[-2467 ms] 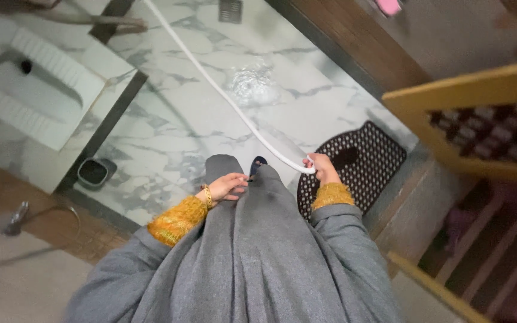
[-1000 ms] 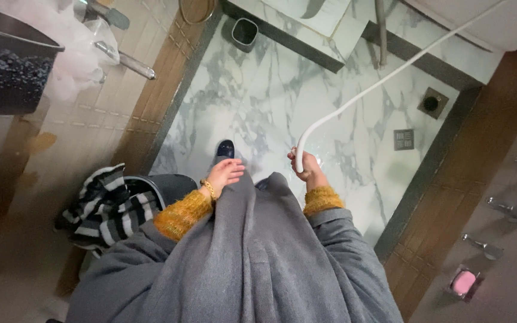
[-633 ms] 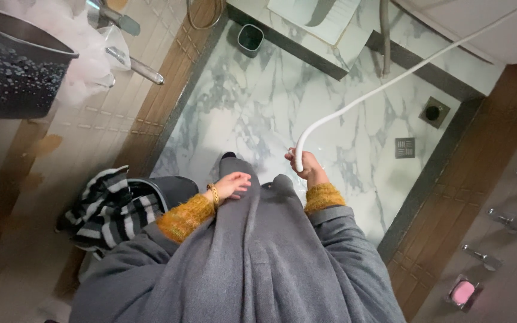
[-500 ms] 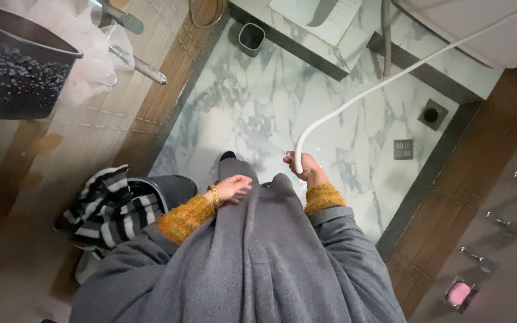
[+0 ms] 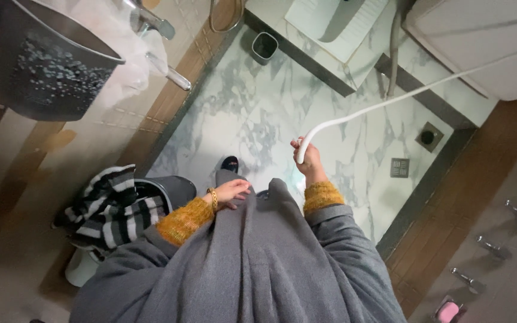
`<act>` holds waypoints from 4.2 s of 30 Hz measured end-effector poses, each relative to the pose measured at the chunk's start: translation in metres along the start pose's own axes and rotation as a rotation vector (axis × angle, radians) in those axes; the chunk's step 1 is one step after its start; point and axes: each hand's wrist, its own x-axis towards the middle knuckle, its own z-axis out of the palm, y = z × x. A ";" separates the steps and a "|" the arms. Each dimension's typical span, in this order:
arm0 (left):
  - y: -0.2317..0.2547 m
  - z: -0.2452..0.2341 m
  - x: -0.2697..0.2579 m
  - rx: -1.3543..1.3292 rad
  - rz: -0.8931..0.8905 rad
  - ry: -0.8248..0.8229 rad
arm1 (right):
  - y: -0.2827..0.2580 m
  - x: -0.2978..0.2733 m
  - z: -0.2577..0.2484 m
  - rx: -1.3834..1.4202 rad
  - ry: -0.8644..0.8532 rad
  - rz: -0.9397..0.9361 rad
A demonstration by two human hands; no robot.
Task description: The person is rinsing a bucket, putting clothes into it, and then using a hose to fill the bucket and spray water on the bathroom floor.
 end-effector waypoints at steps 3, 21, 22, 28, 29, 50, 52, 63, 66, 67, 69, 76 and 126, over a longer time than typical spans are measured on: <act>0.008 -0.007 -0.008 -0.025 -0.003 0.008 | -0.007 0.001 0.014 0.032 0.027 -0.020; 0.030 -0.004 -0.001 0.086 0.025 -0.035 | 0.014 0.024 -0.051 -0.552 0.300 -0.263; 0.031 0.001 -0.003 0.088 0.027 -0.035 | 0.007 0.019 -0.053 -0.020 0.282 -0.171; 0.031 0.016 0.000 0.116 0.006 -0.047 | 0.034 0.037 -0.106 -1.032 0.330 -0.356; 0.030 0.019 0.002 0.126 0.002 -0.053 | 0.032 0.031 -0.108 -1.023 0.339 -0.353; 0.037 0.089 0.041 0.303 -0.056 -0.129 | 0.080 -0.049 -0.224 0.219 0.435 -0.147; 0.038 0.089 0.043 0.305 -0.054 -0.131 | 0.087 -0.037 -0.229 0.252 0.393 -0.234; 0.051 0.087 0.031 0.310 -0.028 -0.132 | 0.105 -0.011 -0.260 0.361 0.466 -0.281; 0.052 0.087 0.031 0.312 -0.031 -0.142 | 0.114 -0.024 -0.272 0.321 0.515 -0.221; 0.051 0.088 0.032 0.309 -0.037 -0.145 | 0.114 -0.033 -0.274 0.310 0.536 -0.176; 0.054 0.089 0.033 0.319 -0.037 -0.154 | 0.135 -0.031 -0.299 0.293 0.594 -0.143; 0.065 0.109 0.039 0.377 -0.045 -0.175 | 0.170 -0.076 -0.362 0.332 0.799 -0.083; 0.407 0.116 0.333 0.624 -0.047 -0.480 | -0.029 0.047 -0.381 0.427 1.240 -0.122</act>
